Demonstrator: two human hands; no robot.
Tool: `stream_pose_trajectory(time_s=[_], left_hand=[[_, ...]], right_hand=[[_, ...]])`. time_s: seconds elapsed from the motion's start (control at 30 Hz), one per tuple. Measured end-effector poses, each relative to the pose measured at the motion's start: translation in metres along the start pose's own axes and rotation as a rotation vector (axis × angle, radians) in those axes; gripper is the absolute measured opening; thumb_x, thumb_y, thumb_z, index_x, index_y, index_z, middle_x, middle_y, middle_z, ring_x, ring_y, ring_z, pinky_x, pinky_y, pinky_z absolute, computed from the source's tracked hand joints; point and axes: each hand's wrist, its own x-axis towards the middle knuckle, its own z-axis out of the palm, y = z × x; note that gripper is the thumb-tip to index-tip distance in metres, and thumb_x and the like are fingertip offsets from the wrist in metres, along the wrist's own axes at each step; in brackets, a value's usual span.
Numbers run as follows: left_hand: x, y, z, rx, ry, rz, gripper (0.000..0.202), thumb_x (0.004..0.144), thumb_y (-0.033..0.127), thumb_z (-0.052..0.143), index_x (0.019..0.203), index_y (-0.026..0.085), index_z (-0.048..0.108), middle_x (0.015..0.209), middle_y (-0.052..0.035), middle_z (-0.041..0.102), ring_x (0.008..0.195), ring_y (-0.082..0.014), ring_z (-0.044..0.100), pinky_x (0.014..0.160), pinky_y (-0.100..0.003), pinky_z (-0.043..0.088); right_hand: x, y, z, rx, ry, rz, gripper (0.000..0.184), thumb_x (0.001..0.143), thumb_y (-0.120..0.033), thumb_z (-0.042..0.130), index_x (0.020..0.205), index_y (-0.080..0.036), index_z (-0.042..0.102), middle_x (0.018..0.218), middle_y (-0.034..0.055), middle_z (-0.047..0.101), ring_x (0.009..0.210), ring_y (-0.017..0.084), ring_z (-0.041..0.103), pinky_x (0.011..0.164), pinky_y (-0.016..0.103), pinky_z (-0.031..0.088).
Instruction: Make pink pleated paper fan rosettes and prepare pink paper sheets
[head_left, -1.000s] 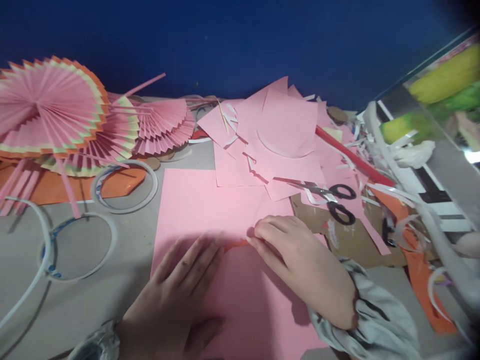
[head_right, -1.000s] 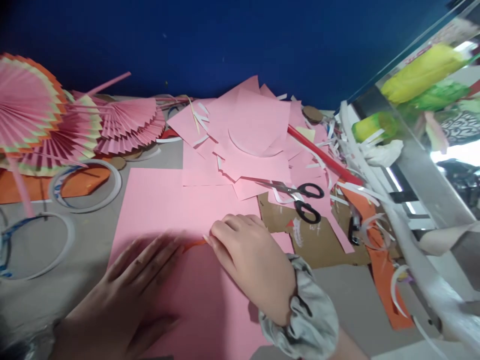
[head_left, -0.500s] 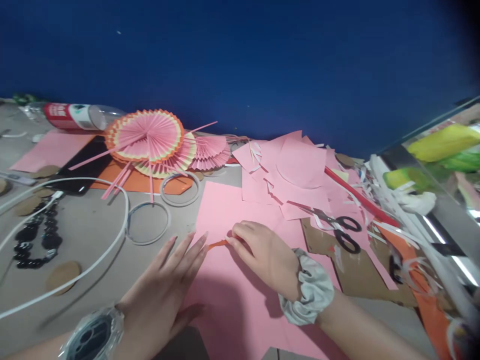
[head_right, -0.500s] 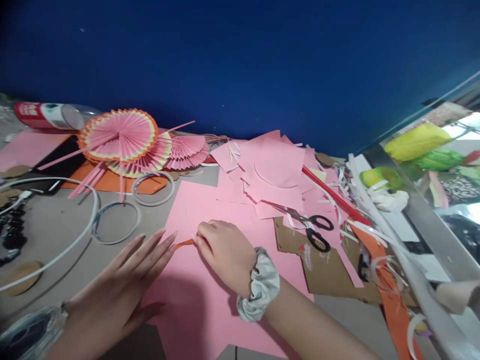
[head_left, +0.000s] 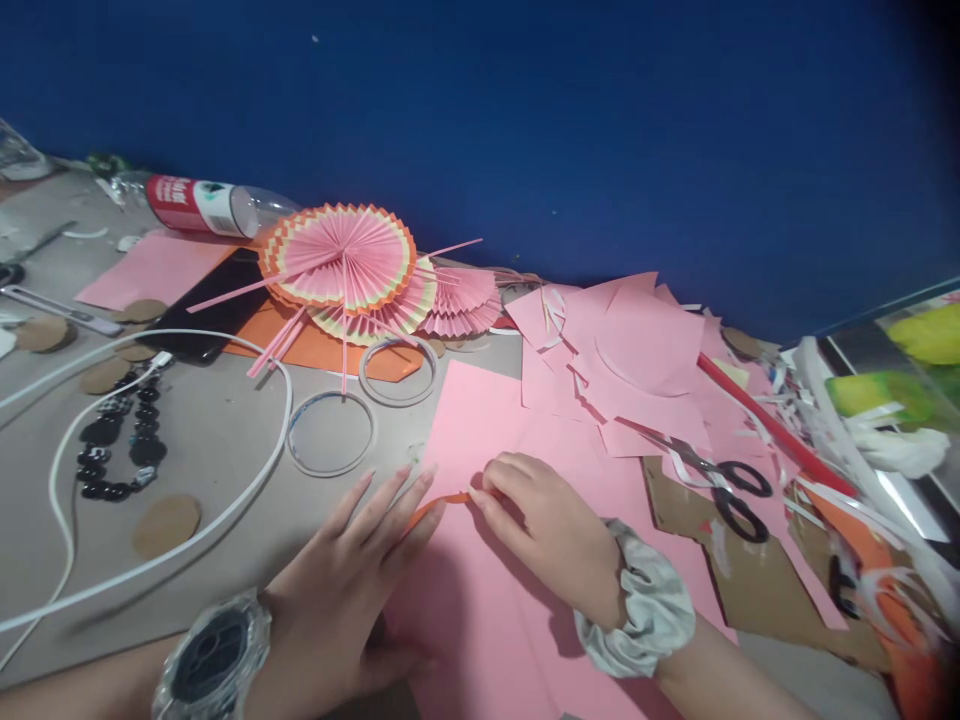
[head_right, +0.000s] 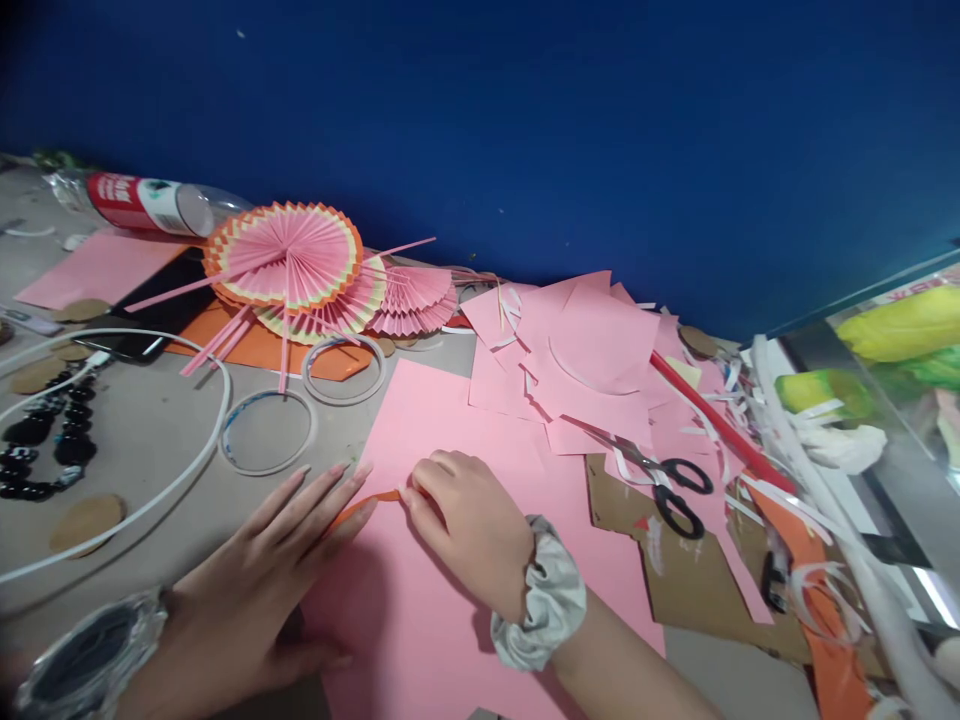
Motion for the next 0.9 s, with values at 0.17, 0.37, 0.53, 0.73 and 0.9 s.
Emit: stream_pose_trajectory(time_s=[0.17,0.37,0.53,0.73,0.9], left_hand=[[0.017,-0.002,0.001,-0.047,-0.092,0.064,0.102,0.061,0.072,0.054,0.141,0.016,0.025,0.15,-0.0094,0.016,0.138,-0.0283,0.011,0.111,-0.045,0.005],[0.019,-0.007,0.005,-0.076,-0.162,0.106,0.105,0.061,0.08,0.04,0.142,0.015,0.022,0.15,-0.0132,0.016,0.138,-0.0295,0.009,0.109,-0.046,0.006],[0.017,-0.009,0.008,-0.055,-0.149,0.124,0.101,0.063,0.076,0.045,0.141,0.016,0.024,0.15,-0.0103,0.018,0.138,-0.0279,0.007,0.11,-0.044,0.0],[0.02,-0.008,0.006,-0.043,-0.137,0.146,0.1,0.068,0.076,0.036,0.142,0.01,0.022,0.15,-0.0104,0.018,0.138,-0.0279,0.003,0.11,-0.043,-0.005],[0.023,-0.009,0.005,-0.045,-0.156,0.14,0.089,0.075,0.072,0.029,0.141,0.011,0.026,0.15,-0.0088,0.019,0.138,-0.0261,0.004,0.11,-0.041,-0.003]], right_hand=[[-0.005,0.003,-0.003,0.007,0.004,0.049,0.018,0.089,-0.02,0.043,0.072,-0.019,0.046,0.073,0.0001,0.054,0.071,0.014,0.048,0.069,0.03,0.038],[-0.004,0.006,0.005,0.003,0.039,0.097,0.015,0.089,-0.019,0.041,0.074,-0.019,0.046,0.074,0.0005,0.055,0.073,0.015,0.047,0.071,0.032,0.037],[-0.002,0.009,0.009,-0.072,0.042,0.069,0.017,0.089,-0.019,0.043,0.072,-0.018,0.047,0.072,0.0006,0.052,0.07,0.014,0.045,0.069,0.03,0.035],[-0.002,0.013,0.013,-0.147,0.08,0.017,0.016,0.088,-0.02,0.044,0.074,-0.018,0.05,0.071,0.0006,0.051,0.069,0.014,0.045,0.068,0.03,0.034],[-0.002,0.015,0.014,-0.158,0.08,-0.004,0.013,0.088,-0.019,0.046,0.077,-0.018,0.052,0.073,0.0007,0.053,0.072,0.014,0.047,0.069,0.03,0.034]])
